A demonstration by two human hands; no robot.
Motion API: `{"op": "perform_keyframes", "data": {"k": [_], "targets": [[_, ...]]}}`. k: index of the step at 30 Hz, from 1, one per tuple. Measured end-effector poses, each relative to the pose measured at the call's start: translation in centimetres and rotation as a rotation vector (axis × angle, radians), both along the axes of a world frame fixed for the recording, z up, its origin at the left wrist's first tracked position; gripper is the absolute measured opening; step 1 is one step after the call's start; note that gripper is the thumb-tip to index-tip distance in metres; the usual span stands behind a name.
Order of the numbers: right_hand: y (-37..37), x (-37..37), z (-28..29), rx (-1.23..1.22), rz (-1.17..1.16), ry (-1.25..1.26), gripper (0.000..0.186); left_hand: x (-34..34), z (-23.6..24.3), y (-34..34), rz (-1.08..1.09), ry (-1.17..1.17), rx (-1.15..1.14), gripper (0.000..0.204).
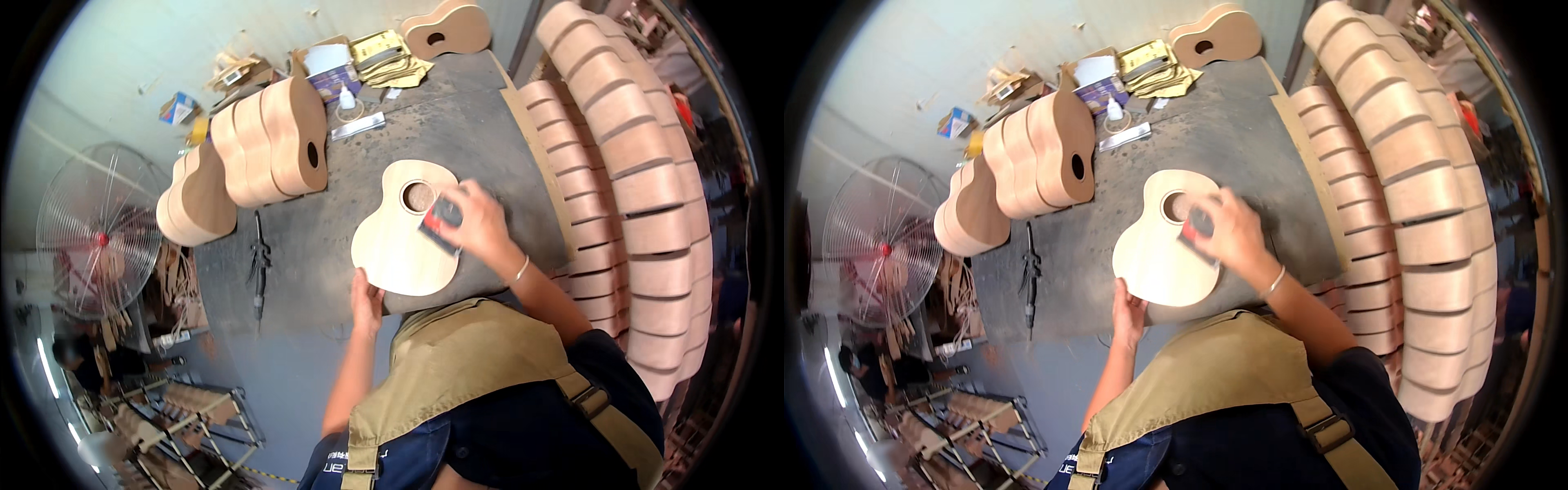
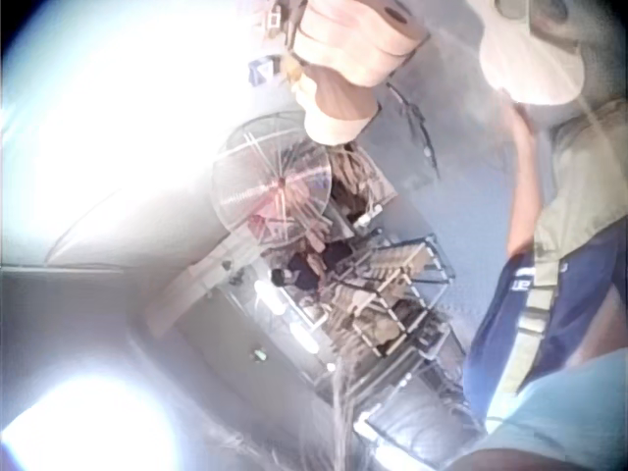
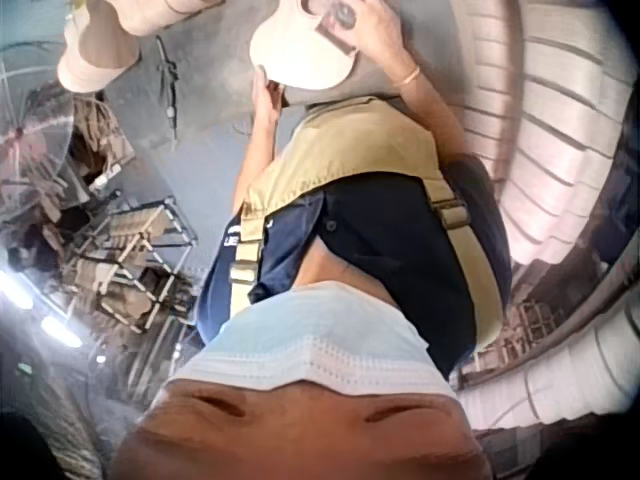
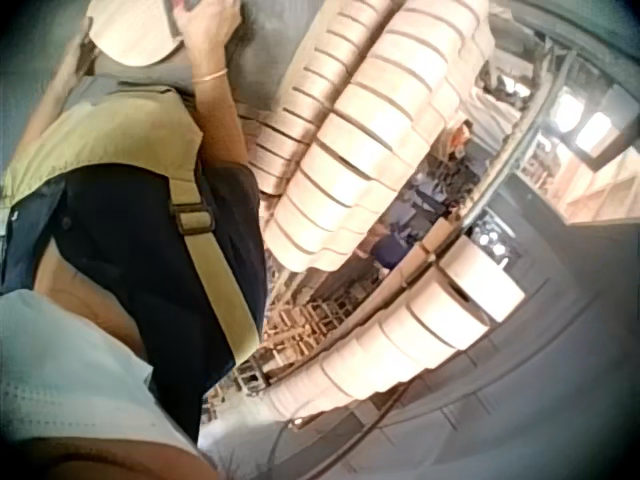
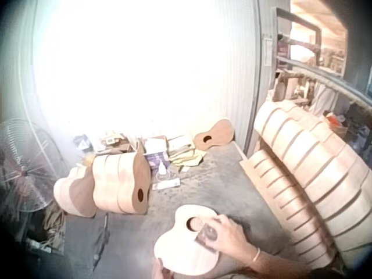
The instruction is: The person uses a handheld electric sander to smooth the surface of unfinished wooden guitar bodies. They systematically move the tool across the curved top and sides of the instrument, flipping it over to treat both faces. The person works on multiple guitar bodies in a workshop setting, placing finished pieces aside.
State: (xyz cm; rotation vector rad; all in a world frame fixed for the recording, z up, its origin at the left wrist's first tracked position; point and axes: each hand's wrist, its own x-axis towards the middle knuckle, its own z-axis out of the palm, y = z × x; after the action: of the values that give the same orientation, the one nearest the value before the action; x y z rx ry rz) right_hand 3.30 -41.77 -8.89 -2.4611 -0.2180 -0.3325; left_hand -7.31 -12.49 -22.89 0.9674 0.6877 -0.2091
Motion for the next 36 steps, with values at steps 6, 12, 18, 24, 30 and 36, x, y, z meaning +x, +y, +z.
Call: {"op": "perform_keyframes", "data": {"k": [6,12,18,24,30,36], "targets": [[-6.4,4.6,-0.3,0.012,-0.089,-0.056,0.073,-1.5,2.5,-8.7,-0.022,0.054,0.53,0.12],[-14.0,-1.7,-2.1,0.228,-0.125,-0.06,0.074,1.4,15.0,-1.7,-0.062,-0.316,0.862,0.127],[-14.2,-6.2,3.8,0.742,-0.282,0.254,0.059,5.6,23.7,-0.9,-0.52,-0.841,1.327,0.11],[-13.1,-5.6,8.9,0.62,-0.138,-0.049,0.06,6.2,22.7,-1.9,-0.509,-1.114,1.465,0.102],[-11.6,-4.0,13.7,0.454,0.117,-0.124,0.059,6.1,18.1,-2.2,-0.354,-0.972,1.131,0.101],[-8.0,-0.7,18.6,0.139,0.508,-0.129,0.054,7.5,17.1,-4.4,-0.476,-1.12,1.089,0.094]]}}
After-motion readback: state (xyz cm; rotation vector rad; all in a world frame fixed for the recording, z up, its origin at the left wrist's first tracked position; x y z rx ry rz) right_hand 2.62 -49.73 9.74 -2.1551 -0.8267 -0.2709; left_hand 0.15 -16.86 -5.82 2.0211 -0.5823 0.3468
